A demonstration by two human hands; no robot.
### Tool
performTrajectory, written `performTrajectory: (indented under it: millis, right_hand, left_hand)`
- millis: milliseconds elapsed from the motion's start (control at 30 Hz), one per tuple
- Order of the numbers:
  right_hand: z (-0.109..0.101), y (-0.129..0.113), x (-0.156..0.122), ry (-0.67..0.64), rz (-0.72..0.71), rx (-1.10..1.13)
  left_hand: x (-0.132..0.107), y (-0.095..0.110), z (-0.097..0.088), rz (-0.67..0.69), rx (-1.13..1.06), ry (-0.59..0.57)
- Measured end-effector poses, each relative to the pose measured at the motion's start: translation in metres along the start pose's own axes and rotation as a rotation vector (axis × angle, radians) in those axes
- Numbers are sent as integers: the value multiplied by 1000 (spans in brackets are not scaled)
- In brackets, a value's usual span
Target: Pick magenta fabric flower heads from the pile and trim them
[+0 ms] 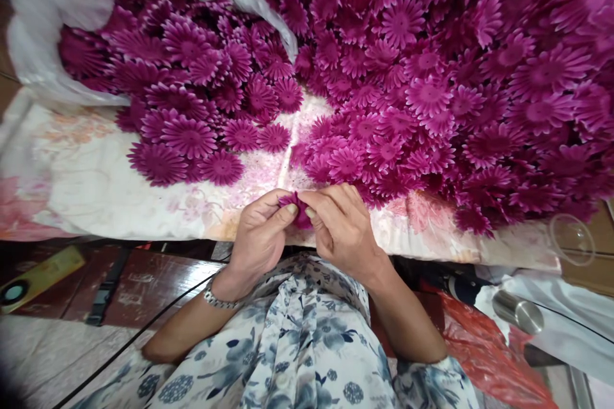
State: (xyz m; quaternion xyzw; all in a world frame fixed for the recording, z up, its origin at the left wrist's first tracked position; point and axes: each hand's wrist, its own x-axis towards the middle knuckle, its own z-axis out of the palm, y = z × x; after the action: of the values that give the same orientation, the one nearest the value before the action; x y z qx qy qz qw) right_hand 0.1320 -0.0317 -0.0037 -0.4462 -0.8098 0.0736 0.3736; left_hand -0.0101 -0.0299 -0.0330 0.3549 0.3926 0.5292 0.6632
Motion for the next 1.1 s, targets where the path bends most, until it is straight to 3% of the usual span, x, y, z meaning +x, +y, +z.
performTrajectory:
  millis: [100, 333, 667, 1100]
  right_hand:
    - [0, -1, 0, -4, 31, -1]
    - [1, -3, 1, 2, 27, -10]
    - [-2, 0, -3, -8, 58, 19]
    - [-4, -12, 3, -50, 348, 283]
  left_hand:
    - [0, 0, 1, -2, -15, 39]
    - [-1, -2, 2, 11, 84, 12]
    - [0, 0, 7, 42, 54, -17]
    - [5, 4, 10, 78, 169, 6]
